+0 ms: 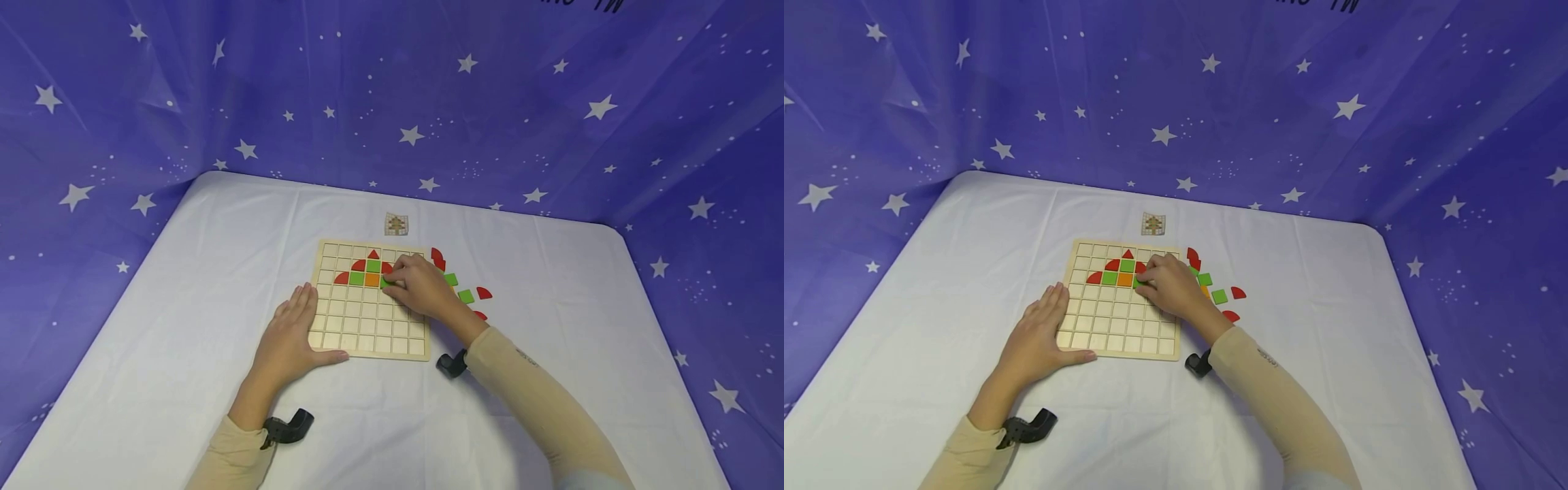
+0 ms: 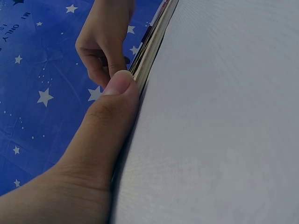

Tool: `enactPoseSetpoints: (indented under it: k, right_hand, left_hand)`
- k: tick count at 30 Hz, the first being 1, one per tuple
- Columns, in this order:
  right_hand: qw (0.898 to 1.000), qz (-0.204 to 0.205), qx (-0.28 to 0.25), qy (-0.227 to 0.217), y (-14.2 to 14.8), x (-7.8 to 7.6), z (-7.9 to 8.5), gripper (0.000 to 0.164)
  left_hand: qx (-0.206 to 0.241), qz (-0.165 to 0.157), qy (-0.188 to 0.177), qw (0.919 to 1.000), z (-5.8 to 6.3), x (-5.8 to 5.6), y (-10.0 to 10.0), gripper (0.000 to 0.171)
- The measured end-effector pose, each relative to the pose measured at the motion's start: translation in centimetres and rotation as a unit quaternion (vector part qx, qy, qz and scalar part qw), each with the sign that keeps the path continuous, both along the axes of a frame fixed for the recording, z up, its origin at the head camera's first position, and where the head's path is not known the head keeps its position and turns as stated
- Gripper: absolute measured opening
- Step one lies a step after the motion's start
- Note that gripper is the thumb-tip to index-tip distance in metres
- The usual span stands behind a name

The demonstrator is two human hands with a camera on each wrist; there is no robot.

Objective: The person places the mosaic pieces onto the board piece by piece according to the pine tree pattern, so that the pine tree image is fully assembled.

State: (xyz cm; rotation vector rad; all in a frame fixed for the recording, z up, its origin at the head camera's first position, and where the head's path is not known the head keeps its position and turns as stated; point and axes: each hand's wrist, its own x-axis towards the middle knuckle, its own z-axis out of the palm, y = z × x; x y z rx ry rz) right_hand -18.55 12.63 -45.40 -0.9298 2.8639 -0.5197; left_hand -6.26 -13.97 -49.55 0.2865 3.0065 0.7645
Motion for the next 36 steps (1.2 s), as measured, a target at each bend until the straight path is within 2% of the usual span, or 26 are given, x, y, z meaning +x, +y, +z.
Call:
enactPoseSetpoints:
  k: [6,13,17,31,36]
  right_hand:
    - [1.000,-0.011,0.000,-0.016,-0.07,0.00,0.17,0.033]
    - [1.000,0.005,0.013,-0.010,-0.04,0.00,0.35,0.031]
    - [1.000,-0.002,0.011,-0.016,-0.09,-0.10,0.33,0.031]
    - [1.000,-0.021,-0.016,-0.016,-0.13,-0.20,0.23,0.029]
    - [1.000,-0.009,-0.027,-0.001,0.65,-0.01,0.01,0.033]
  left_hand:
    - [0.002,0.001,-0.002,1.0000,0.07,0.06,0.00,0.141]
    - [0.002,0.002,-0.001,1.0000,0.04,0.05,-0.01,0.141]
    - [0.004,0.003,0.000,1.0000,0.07,0.05,0.03,0.140]
    - [0.002,0.002,-0.002,1.0000,0.15,0.12,0.03,0.139]
    - [0.001,0.002,-0.001,1.0000,0.11,0.08,0.00,0.139]
